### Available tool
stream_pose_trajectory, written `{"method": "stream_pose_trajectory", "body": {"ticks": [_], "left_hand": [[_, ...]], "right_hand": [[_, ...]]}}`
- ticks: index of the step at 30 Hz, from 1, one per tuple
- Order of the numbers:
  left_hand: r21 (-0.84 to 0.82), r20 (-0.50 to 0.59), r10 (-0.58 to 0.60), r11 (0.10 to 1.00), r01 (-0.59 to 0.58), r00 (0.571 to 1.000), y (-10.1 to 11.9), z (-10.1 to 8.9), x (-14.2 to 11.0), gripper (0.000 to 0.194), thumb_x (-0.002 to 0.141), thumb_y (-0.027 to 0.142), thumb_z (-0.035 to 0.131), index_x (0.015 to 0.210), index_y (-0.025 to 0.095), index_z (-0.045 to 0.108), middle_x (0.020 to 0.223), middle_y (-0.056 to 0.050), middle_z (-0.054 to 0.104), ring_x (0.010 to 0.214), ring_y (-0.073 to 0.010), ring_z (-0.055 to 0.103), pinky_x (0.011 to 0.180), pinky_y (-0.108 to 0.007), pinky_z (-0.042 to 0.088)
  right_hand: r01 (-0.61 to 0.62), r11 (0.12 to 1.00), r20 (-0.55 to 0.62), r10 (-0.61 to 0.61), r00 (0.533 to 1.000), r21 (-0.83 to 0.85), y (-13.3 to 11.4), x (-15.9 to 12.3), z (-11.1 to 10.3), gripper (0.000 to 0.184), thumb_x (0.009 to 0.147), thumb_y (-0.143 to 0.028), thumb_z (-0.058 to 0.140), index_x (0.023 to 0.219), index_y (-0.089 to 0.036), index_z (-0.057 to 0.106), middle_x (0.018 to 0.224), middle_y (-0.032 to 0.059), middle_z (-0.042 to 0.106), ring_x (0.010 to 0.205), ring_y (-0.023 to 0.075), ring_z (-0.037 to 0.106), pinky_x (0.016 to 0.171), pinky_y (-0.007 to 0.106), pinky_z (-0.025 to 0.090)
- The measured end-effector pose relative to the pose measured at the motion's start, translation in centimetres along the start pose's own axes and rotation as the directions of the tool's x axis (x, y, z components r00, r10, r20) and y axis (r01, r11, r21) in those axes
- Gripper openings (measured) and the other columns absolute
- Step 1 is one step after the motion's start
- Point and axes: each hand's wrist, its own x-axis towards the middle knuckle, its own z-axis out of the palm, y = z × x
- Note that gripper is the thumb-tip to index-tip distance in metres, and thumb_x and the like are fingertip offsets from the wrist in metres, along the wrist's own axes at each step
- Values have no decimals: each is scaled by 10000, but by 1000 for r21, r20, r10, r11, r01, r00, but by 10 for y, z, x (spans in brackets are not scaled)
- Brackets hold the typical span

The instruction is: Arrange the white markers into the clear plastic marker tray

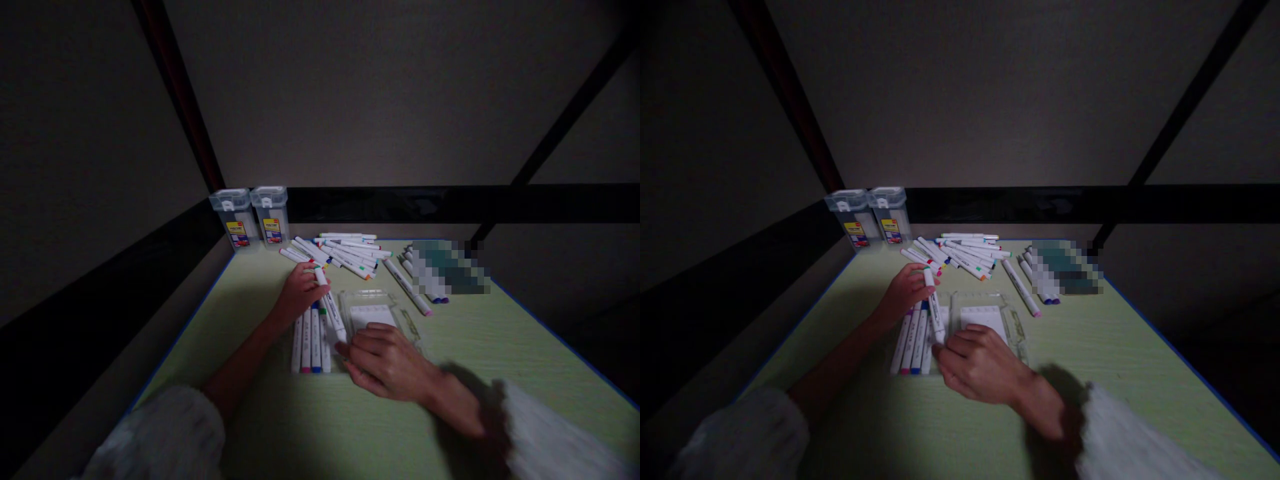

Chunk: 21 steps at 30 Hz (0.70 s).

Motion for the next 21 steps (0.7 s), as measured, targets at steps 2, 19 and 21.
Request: {"method": "stream_pose_trajectory", "body": {"ticks": [2,19,21], "left_hand": [[-45,-15,-27,999,26,1000,2,1,-2,466,576,217,643,949,168,368,854,-50,639,642,-123,603,522,-213,451],[-117,-22,-55,992,52,998,10,4,-9,471,610,257,613,977,181,328,834,-44,642,538,-123,605,394,-163,359],[-109,-45,-58,993,53,997,8,2,-7,448,595,234,621,937,180,337,787,-26,644,533,-106,591,424,-170,382]], "right_hand": [[-5,1000,-6,5,1000,-6,1,0,-1,222,822,-177,363,850,-146,581,591,5,535,535,125,473,517,288,331],[-51,999,47,52,998,-12,2,-1,-2,245,840,-201,351,954,-130,556,654,13,542,574,131,471,551,288,316],[-68,998,34,68,997,-14,2,-1,-2,251,836,-198,348,951,-129,560,648,14,544,575,133,474,549,288,315]]}}
